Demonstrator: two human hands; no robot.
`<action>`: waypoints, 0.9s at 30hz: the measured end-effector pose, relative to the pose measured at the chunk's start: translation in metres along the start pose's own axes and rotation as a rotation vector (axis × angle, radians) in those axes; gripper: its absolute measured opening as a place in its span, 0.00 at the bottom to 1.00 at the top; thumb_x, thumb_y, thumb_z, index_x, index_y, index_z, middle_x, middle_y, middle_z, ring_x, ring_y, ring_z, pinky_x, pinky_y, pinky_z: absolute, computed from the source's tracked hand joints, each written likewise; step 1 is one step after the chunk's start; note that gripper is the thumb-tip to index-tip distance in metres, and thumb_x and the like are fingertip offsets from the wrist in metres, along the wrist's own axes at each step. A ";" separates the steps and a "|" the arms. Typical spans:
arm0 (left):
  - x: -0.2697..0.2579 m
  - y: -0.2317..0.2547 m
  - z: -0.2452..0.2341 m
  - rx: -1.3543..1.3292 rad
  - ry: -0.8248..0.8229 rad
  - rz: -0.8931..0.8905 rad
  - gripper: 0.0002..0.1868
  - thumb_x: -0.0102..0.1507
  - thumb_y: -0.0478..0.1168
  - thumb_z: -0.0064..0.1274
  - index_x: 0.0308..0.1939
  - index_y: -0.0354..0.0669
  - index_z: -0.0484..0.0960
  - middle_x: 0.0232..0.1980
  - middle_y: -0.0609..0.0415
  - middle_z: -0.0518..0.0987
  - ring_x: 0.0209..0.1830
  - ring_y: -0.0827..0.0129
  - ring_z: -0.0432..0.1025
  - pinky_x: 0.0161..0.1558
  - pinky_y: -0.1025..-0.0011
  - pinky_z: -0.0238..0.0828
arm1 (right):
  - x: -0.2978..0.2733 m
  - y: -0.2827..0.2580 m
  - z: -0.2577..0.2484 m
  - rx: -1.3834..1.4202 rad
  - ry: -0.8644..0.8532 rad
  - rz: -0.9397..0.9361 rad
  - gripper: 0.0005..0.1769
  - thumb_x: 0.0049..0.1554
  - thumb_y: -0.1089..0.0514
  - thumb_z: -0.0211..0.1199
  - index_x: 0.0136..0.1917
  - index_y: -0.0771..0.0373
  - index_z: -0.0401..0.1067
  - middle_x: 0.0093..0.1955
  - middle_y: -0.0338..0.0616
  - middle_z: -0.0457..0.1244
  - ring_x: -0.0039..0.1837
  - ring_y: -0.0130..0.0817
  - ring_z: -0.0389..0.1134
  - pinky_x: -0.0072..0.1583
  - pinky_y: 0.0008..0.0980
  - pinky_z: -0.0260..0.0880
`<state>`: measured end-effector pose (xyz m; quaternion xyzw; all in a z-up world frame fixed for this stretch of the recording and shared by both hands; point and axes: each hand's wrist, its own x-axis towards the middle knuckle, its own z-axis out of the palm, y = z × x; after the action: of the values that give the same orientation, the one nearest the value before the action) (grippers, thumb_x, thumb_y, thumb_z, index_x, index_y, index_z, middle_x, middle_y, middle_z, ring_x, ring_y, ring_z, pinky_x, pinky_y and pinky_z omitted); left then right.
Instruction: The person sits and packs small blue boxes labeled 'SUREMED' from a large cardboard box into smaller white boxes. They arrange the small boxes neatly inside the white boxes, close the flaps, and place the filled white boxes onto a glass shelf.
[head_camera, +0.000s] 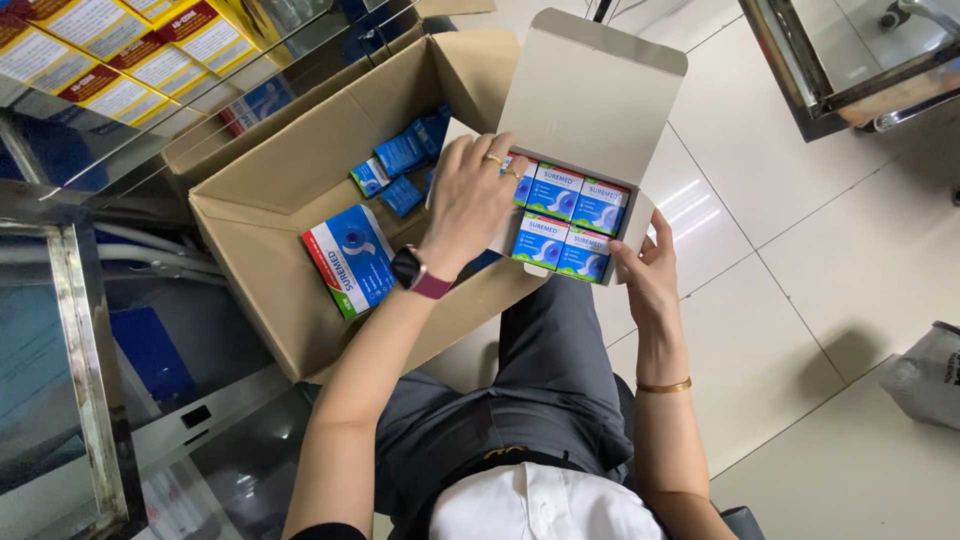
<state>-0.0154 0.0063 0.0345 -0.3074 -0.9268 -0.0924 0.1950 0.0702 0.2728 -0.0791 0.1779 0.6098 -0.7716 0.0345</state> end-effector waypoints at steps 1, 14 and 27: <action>-0.002 -0.006 -0.007 -0.001 0.000 -0.004 0.24 0.48 0.42 0.63 0.48 0.40 0.82 0.54 0.46 0.77 0.57 0.57 0.70 0.59 0.59 0.61 | 0.000 -0.002 0.000 -0.003 -0.003 0.002 0.52 0.53 0.62 0.70 0.83 0.63 0.45 0.67 0.59 0.64 0.70 0.47 0.68 0.65 0.44 0.73; -0.157 -0.143 0.235 -0.197 0.007 -0.537 0.20 0.58 0.35 0.60 0.54 0.45 0.77 0.53 0.46 0.79 0.54 0.51 0.74 0.51 0.59 0.73 | 0.000 -0.001 -0.001 0.021 -0.005 0.002 0.47 0.56 0.67 0.66 0.83 0.63 0.47 0.66 0.56 0.66 0.65 0.41 0.70 0.60 0.37 0.75; -0.113 -0.133 0.203 -0.340 -0.025 -0.543 0.42 0.46 0.45 0.75 0.58 0.35 0.71 0.52 0.38 0.78 0.52 0.45 0.70 0.52 0.54 0.72 | 0.002 -0.010 0.002 -0.037 0.014 0.038 0.48 0.55 0.66 0.66 0.83 0.62 0.47 0.66 0.56 0.65 0.67 0.42 0.68 0.61 0.37 0.73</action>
<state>-0.0749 -0.1006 -0.2040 -0.0783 -0.9486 -0.2907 0.0979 0.0647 0.2735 -0.0701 0.1943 0.6208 -0.7580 0.0481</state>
